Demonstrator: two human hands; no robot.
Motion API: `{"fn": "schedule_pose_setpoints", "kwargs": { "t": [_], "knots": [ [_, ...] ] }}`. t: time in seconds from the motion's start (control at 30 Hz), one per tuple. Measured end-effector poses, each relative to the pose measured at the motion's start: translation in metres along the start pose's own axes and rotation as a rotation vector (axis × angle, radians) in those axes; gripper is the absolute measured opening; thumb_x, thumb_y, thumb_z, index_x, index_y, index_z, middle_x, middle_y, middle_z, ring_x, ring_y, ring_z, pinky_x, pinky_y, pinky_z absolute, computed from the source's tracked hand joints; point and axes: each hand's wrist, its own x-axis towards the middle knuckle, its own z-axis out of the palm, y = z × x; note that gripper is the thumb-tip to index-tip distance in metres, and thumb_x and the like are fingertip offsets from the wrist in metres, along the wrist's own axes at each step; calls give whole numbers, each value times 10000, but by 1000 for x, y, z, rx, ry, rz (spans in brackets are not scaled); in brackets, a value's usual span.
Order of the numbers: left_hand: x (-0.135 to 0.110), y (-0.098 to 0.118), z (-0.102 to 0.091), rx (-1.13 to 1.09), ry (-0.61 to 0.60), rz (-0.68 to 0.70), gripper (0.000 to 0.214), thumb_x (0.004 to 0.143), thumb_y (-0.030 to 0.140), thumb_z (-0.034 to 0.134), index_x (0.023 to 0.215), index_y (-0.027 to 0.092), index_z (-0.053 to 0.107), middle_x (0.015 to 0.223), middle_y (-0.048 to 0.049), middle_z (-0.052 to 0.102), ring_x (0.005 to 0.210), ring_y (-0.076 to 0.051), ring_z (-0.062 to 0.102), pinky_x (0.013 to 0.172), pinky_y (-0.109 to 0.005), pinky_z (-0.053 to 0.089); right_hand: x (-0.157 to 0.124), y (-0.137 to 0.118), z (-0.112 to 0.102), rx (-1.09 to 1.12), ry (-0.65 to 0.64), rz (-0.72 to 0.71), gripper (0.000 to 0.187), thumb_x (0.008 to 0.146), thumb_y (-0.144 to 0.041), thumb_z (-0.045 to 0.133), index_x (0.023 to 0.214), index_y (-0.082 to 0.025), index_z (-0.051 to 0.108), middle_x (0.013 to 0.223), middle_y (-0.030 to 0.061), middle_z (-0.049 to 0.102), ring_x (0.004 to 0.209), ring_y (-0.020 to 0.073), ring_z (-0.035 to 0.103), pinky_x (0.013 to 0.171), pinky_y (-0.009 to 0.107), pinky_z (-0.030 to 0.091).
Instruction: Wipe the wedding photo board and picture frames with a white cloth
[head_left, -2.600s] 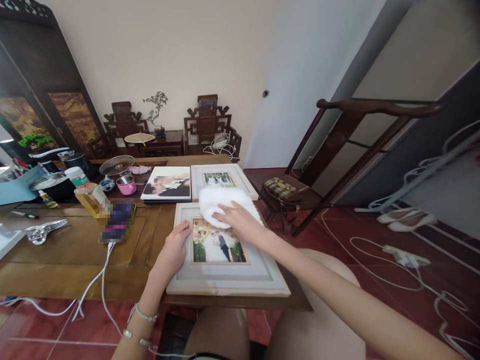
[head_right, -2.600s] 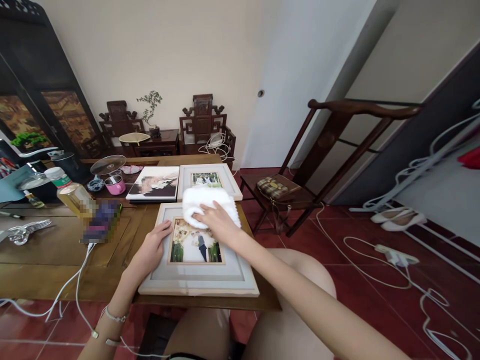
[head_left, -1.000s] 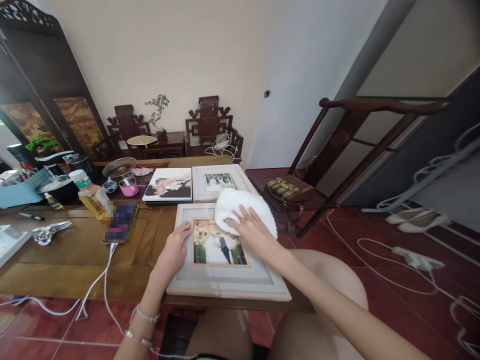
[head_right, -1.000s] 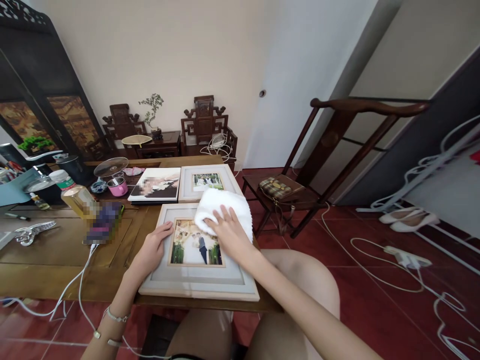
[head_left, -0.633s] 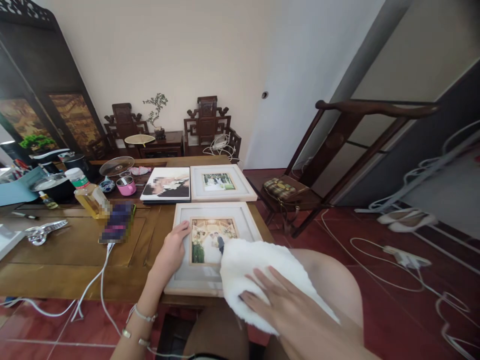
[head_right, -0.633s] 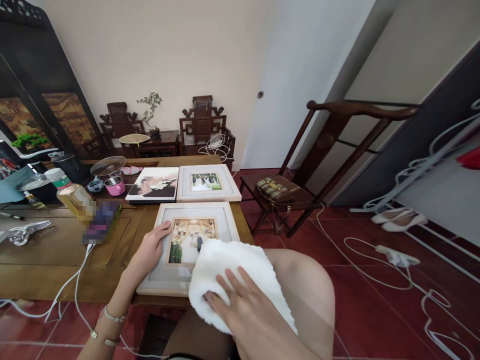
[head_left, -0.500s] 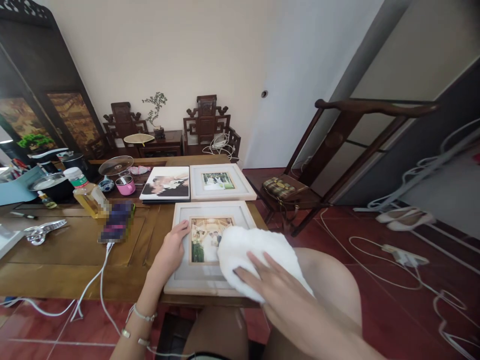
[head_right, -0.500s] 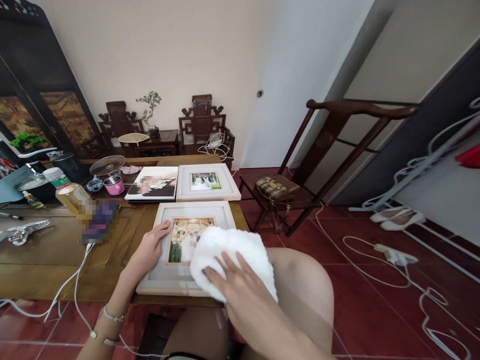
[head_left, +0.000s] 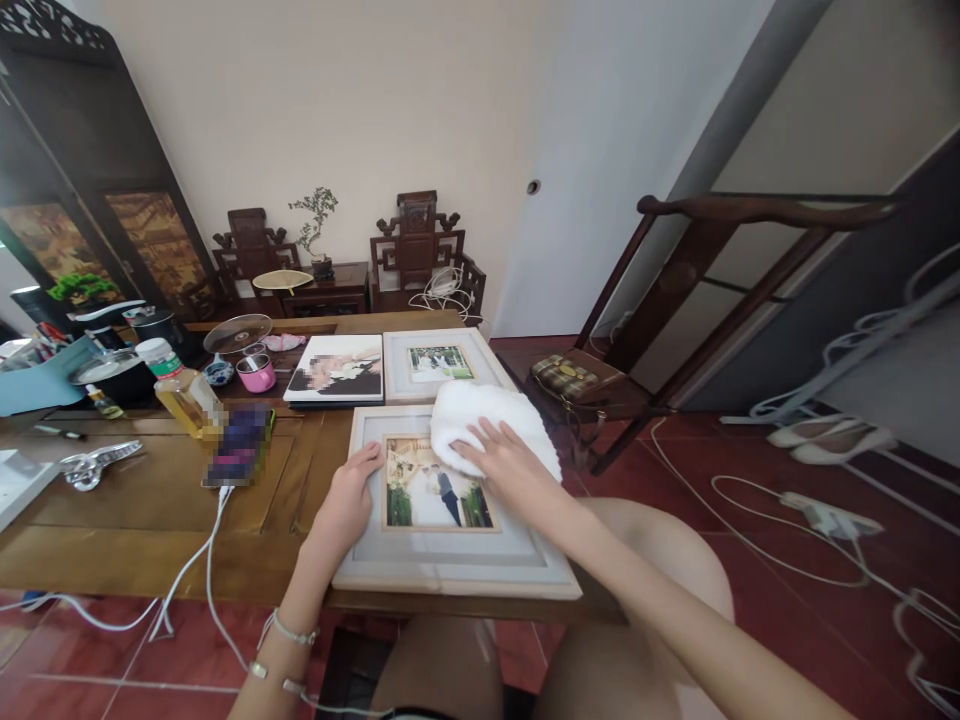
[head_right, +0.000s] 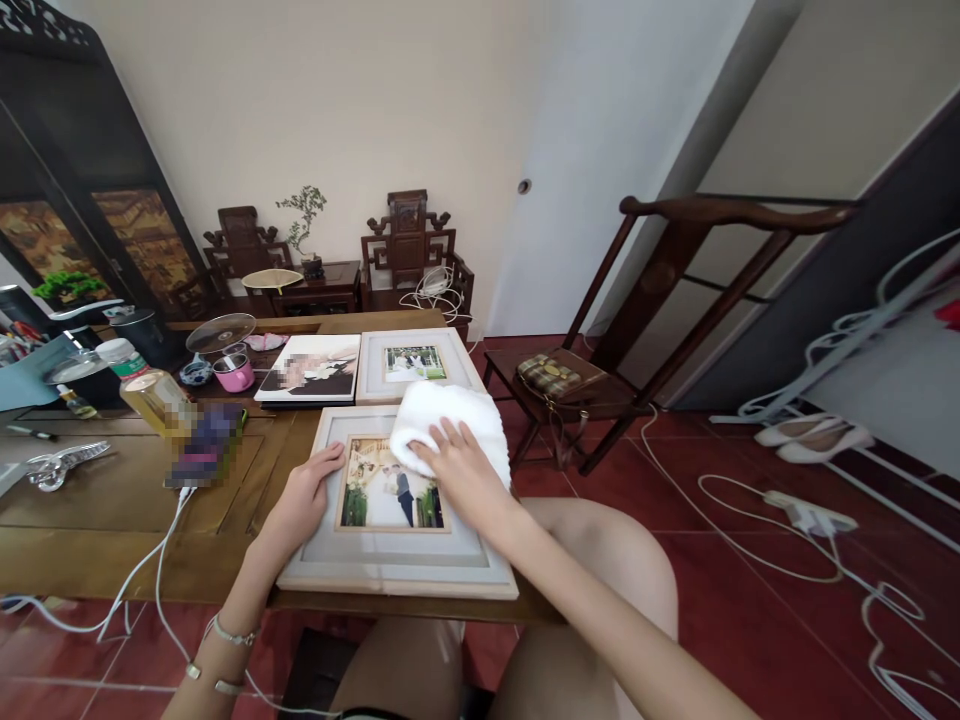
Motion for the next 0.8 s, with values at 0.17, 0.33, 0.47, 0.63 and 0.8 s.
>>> {"fn": "schedule_pose_setpoints", "kwargs": {
  "t": [0.17, 0.33, 0.47, 0.63, 0.8],
  "knots": [
    [0, -1, 2, -17, -2, -15, 501, 744, -83, 356, 1112, 81, 652, 1279, -160, 584, 1238, -231, 517, 1088, -420, 393, -67, -32, -21, -7, -29, -78, 653, 610, 19, 520, 1226, -189, 588, 1227, 157, 609, 1216, 342, 483, 998, 482, 386],
    [0, -1, 3, -16, 2, -7, 505, 745, -85, 357, 1124, 84, 645, 1286, -162, 578, 1244, -236, 511, 1087, -428, 393, -110, -52, -56, 107, -59, -197, 677, 589, -1, 474, 1223, -209, 589, 1166, 141, 653, 1088, 293, 593, 884, 392, 497],
    [0, -1, 2, -12, -29, 2, 544, 728, -98, 345, 1147, 94, 633, 1297, -155, 570, 1260, -232, 494, 1092, -442, 380, -95, -52, -56, 151, -146, -107, 761, 573, 19, 441, 1295, -204, 529, 1300, 151, 564, 1184, 291, 530, 925, 409, 476],
    [0, -1, -1, 25, -54, 16, 547, 727, -97, 343, 1155, 89, 629, 1293, -153, 575, 1258, -228, 496, 1087, -420, 390, -30, -17, -28, 122, -112, 43, 764, 606, 44, 460, 1349, -133, 457, 1385, 207, 458, 1293, 304, 408, 1021, 434, 381],
    [1, -1, -1, 21, -42, 16, 533, 726, -90, 341, 1132, 83, 639, 1280, -157, 585, 1248, -226, 507, 1083, -421, 395, 21, 12, -8, 43, 15, 33, 709, 673, 93, 423, 1334, -157, 482, 1395, 147, 471, 1358, 304, 290, 1084, 482, 253]
  ]
}}
